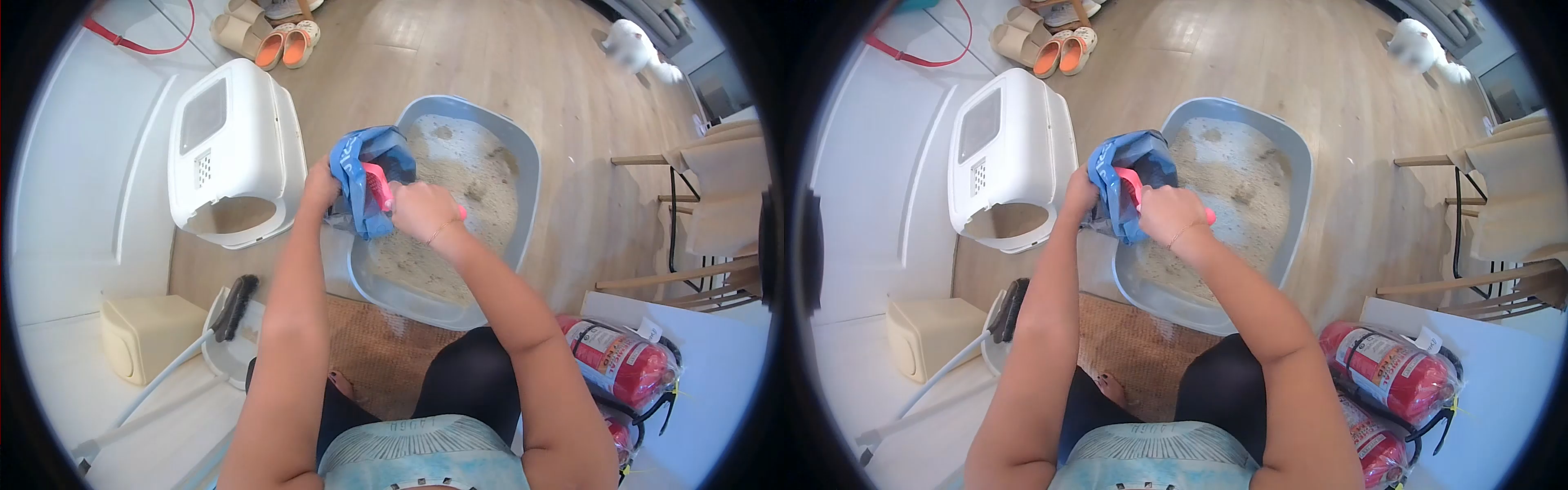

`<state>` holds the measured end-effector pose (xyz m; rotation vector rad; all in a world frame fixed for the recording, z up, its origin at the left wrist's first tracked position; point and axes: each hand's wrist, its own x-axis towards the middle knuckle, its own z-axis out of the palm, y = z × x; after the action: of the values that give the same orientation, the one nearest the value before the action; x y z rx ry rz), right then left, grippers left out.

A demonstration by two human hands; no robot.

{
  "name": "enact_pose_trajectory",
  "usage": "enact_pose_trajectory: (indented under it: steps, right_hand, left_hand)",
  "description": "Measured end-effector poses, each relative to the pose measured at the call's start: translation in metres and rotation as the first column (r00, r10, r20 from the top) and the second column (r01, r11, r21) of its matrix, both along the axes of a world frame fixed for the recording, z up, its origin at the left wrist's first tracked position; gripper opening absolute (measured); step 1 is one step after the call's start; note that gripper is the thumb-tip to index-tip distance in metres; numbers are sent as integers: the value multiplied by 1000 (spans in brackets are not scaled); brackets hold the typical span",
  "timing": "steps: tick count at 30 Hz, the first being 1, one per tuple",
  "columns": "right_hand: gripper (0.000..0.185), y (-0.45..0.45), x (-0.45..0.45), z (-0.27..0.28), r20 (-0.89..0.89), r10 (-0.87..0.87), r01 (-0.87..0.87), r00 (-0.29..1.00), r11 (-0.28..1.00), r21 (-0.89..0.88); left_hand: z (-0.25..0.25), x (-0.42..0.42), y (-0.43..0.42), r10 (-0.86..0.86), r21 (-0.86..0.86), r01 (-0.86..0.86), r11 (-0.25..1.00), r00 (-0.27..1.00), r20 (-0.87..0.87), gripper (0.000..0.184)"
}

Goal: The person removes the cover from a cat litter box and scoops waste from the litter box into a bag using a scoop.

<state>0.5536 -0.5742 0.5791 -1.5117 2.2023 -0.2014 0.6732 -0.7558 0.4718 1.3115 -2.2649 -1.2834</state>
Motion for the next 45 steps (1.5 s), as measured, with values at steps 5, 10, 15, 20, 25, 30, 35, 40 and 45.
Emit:
enact_pose_trajectory:
  steps: [5,10,15,20,25,30,35,40,45]
  right_hand:
    - [25,23,0,-5,-94,29,-32,995,999,-33]
    - [28,39,3,-23,-140,18,-35,990,992,-120]
    - [36,51,4,-22,-128,6,-22,992,992,-124]
    - [36,73,-24,-3,-104,-156,154,982,988,-26]
    - [33,42,-29,-28,142,-153,155,978,988,3]
    - [31,16,-8,-77,656,-234,282,718,959,33]
    - [30,17,4,-62,756,-258,324,601,944,65]
    - [31,25,11,-60,727,-267,333,632,941,56]
    - [31,40,9,-59,634,-252,296,731,954,38]
  left_hand:
    - [-15,-1,1,-125,-201,138,970,989,77,25]
    - [-12,1,3,-199,-204,217,955,974,106,26]
    - [-30,10,-12,-209,-180,224,958,973,98,26]
    - [-13,35,-35,-39,39,40,998,999,-31,34]
    - [-33,42,-8,107,-320,-173,932,971,-214,52]
    - [-69,38,10,144,-199,-192,961,961,-235,70]
    - [-60,27,1,-21,-162,-10,987,982,-187,63]
    - [-76,12,13,404,569,-116,814,816,-413,44]
    - [-113,18,-4,384,455,-181,872,830,-405,43]
